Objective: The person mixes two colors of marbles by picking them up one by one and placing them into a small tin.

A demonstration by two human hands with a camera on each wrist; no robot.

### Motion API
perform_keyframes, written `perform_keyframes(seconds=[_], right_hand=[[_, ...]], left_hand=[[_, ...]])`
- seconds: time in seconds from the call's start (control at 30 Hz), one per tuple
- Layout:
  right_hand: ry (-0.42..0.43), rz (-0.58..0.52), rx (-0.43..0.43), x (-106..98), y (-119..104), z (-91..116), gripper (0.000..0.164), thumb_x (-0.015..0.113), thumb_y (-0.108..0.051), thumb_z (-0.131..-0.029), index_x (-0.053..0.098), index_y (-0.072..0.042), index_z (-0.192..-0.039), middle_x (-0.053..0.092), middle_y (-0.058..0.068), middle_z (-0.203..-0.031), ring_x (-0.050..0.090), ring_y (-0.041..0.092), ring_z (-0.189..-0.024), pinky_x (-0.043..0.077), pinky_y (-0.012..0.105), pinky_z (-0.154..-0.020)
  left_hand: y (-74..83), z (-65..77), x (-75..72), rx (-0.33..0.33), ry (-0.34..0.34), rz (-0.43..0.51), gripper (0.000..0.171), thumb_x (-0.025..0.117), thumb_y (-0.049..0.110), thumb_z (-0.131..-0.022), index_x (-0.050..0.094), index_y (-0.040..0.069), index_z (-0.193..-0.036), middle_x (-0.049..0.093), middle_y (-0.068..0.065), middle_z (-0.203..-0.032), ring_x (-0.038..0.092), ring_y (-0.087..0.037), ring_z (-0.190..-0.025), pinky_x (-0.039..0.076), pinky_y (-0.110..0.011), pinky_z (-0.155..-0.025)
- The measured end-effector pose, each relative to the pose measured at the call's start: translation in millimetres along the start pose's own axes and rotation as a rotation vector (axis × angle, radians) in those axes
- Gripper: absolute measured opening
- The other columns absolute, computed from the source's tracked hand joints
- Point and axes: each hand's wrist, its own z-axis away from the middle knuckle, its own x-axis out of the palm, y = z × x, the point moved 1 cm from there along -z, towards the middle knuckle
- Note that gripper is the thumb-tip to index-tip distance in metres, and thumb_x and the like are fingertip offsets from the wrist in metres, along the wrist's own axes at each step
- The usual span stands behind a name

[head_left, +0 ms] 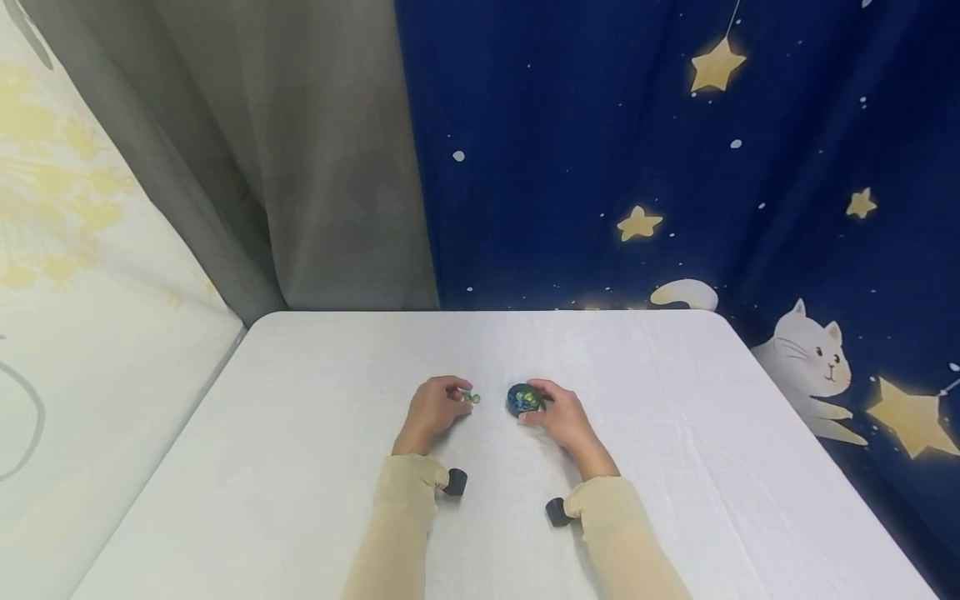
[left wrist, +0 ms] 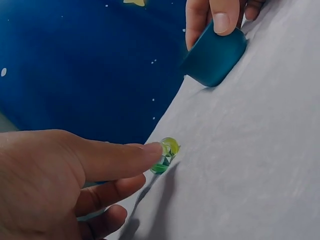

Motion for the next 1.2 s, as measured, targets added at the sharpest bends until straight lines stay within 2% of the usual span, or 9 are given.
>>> perform_keyframes(seconds=[0.23, 0.57, 0.73, 1.2], right_hand=[[0.000, -0.001, -0.011, 0, 0, -1, 0.059, 0.082, -0.008, -0.074, 0.061, -0.012, -0.129, 0.060, 0.012, -0.130, 0.051, 0.035, -0.123, 0.033, 0.053, -0.104], [0.001, -0.006, -0.018, 1, 0, 0, 0.059, 0.082, -0.007, -0.074, 0.061, -0.011, -0.129, 0.060, 0.012, -0.130, 0.051, 0.035, -0.124, 0.033, 0.053, -0.104], [0.000, -0.001, -0.020, 0, -1, 1, 0.059, 0.082, -0.007, -0.073, 0.061, -0.010, -0.128, 0.061, 0.012, -0.129, 0.051, 0.035, -0.123, 0.033, 0.053, -0.104], [0.002, 0.010, -0.014, 1, 0, 1, 0.058, 0.082, -0.008, -0.074, 0.061, -0.010, -0.128, 0.061, 0.013, -0.129, 0.052, 0.036, -0.123, 0.033, 0.054, -0.104]], left_hand=[[-4.8, -0.9, 5.9, -0.008, 0.001, -0.022, 0.026, 0.078, 0.012, -0.077, 0.073, 0.013, -0.103, 0.060, 0.005, -0.080, 0.054, -0.017, -0.078, 0.044, -0.040, -0.080], [-2.5, 0.6, 11.9, -0.005, 0.065, -0.096, 0.021, 0.077, 0.012, -0.079, 0.074, 0.011, -0.100, 0.060, 0.004, -0.074, 0.054, -0.016, -0.072, 0.046, -0.039, -0.077], [-1.6, 1.7, 12.7, -0.005, 0.085, -0.098, 0.017, 0.076, 0.012, -0.080, 0.074, 0.011, -0.097, 0.060, 0.004, -0.072, 0.054, -0.015, -0.070, 0.047, -0.038, -0.075], [-1.8, 1.0, 10.0, -0.011, 0.072, -0.083, 0.014, 0.076, 0.013, -0.081, 0.074, 0.014, -0.095, 0.063, 0.004, -0.079, 0.057, -0.018, -0.081, 0.046, -0.040, -0.082]])
